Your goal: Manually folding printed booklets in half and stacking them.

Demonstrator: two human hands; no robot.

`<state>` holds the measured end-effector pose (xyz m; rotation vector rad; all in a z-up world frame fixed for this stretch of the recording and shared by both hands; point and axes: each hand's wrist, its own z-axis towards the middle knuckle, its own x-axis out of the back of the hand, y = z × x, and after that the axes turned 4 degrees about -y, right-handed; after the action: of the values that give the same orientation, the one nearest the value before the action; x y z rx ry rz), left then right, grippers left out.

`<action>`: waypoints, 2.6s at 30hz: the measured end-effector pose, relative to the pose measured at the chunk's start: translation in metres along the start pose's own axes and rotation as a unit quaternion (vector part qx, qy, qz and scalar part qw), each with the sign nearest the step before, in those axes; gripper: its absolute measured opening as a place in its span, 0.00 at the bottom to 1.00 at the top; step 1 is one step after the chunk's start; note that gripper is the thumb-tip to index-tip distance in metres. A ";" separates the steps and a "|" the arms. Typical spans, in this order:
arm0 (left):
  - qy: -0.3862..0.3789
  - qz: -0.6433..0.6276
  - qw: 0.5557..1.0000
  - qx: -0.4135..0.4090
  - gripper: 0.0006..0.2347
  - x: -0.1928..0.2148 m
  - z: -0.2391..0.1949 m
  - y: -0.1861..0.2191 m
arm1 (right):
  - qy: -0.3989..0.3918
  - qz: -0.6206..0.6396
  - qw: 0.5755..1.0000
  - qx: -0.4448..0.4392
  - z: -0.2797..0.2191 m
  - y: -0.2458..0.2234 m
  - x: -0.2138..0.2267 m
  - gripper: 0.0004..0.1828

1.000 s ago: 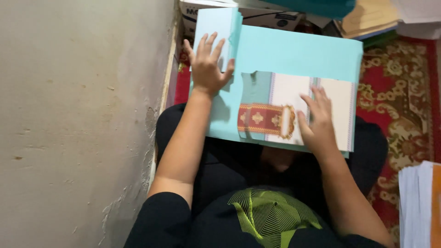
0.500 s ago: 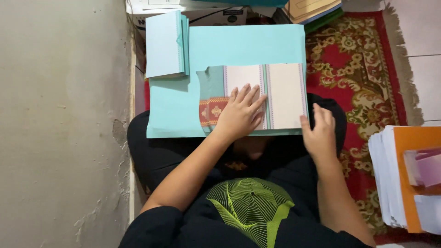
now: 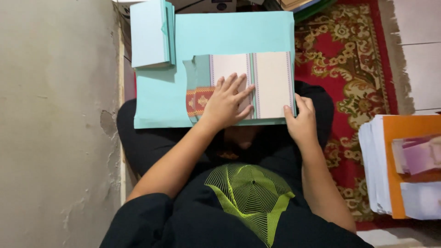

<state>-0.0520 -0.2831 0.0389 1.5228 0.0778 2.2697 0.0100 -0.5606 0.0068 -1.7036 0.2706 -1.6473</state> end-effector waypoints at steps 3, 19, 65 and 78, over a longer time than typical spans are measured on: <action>-0.025 -0.012 1.000 0.013 0.23 0.005 0.001 0.001 | -0.007 -0.002 1.000 -0.006 -0.008 -0.033 0.012 0.34; 0.032 -0.032 0.999 0.027 0.23 -0.007 -0.003 -0.007 | 0.140 0.004 0.982 0.127 -0.003 -0.108 0.029 0.26; 0.035 -0.485 0.872 0.062 0.20 0.016 -0.007 -0.038 | -0.009 -0.012 0.960 0.280 0.013 -0.094 -0.026 0.36; 0.175 -0.369 0.901 0.144 0.30 0.024 -0.013 -0.022 | 0.001 -0.074 0.948 0.311 0.016 -0.086 -0.031 0.24</action>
<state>-0.0647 -0.2525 0.0486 0.9327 0.9591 1.8962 -0.0091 -0.4748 0.0380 -1.2566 -0.3570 -1.6105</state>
